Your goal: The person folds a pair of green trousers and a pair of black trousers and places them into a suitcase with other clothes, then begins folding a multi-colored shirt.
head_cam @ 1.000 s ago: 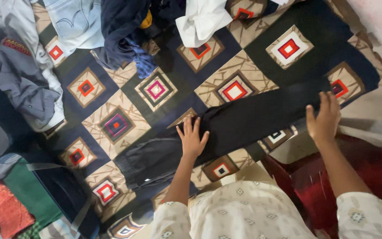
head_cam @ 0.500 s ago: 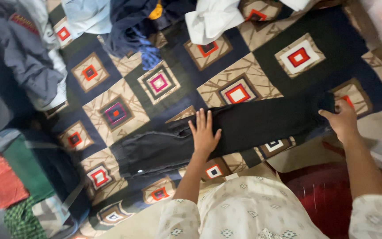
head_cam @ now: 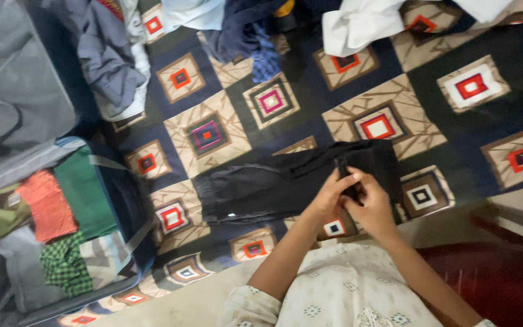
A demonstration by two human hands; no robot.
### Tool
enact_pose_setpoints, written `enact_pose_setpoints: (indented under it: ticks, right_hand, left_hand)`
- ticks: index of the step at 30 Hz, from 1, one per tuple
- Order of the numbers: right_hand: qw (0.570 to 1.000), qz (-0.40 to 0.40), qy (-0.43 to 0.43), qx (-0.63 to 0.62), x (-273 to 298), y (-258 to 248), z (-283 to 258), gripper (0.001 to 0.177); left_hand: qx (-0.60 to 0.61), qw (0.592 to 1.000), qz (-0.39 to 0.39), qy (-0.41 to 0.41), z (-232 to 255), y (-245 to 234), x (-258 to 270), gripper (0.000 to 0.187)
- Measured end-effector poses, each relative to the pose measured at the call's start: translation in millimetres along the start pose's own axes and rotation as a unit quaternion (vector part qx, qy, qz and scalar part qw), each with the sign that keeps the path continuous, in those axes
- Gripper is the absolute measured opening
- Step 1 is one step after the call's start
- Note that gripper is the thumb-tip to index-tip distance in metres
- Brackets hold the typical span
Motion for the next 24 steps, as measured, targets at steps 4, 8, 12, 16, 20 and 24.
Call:
enact_pose_setpoints:
  ticks: [4,8,12,16,20,24]
  right_hand:
    - [0.984,-0.092,-0.100,-0.119,20,68,-31,0.064]
    - [0.991,-0.059,-0.104,-0.054,33,97,-38,0.045]
    - [0.984,0.015,-0.148,0.097,36,103,-51,0.033]
    - [0.966,0.074,-0.146,0.200,23,103,-26,0.030]
    - [0.894,0.145,-0.224,0.360,5,102,3,0.035]
    - [0.869,0.144,-0.218,0.421,-8,102,35,0.040]
  left_hand:
    - [-0.037,0.995,0.089,0.035,56,-66,37,0.031]
    - [0.045,0.990,0.134,0.008,94,-116,77,0.033]
    - [0.081,0.987,0.139,0.012,130,-174,114,0.033]
    - [0.115,0.975,0.182,-0.049,143,-263,153,0.030]
    - [0.126,0.970,0.201,-0.047,144,-347,170,0.034]
    - [0.120,0.956,0.269,-0.003,156,-388,183,0.038]
Point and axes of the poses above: each hand's wrist, its own x-axis away from the middle knuckle, its own y-axis out of the palm, z = x × y, the point moved 10 cm from there along -x, towards the middle knuckle, and after that the axes turned 8 degrees about x, right-handed, at the moved point
